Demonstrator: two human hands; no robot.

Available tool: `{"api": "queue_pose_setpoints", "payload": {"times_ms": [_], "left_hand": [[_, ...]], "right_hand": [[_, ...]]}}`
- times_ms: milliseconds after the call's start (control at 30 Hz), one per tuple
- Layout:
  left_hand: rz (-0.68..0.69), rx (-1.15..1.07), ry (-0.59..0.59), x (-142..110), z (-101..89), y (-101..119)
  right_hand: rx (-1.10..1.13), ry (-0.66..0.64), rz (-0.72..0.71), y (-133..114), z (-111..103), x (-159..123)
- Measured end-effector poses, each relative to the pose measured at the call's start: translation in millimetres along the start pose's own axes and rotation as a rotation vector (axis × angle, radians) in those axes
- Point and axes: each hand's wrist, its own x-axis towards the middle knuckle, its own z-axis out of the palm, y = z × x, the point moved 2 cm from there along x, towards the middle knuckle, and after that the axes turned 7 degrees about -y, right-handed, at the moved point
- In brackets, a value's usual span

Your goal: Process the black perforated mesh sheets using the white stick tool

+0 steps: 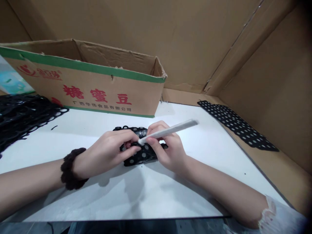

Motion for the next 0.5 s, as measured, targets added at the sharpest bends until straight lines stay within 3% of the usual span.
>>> {"api": "queue_pose_setpoints", "payload": {"times_ms": [333, 500], "left_hand": [[0.016, -0.002, 0.006, -1.3, 3.7, 0.8], [0.004, 0.009, -0.007, 0.4, 5.7, -1.9]], "right_hand": [[-0.094, -0.073, -0.04, 1.7, 7.4, -3.6], [-0.116, -0.092, 0.042, 6.0, 10.0, -6.7]]}}
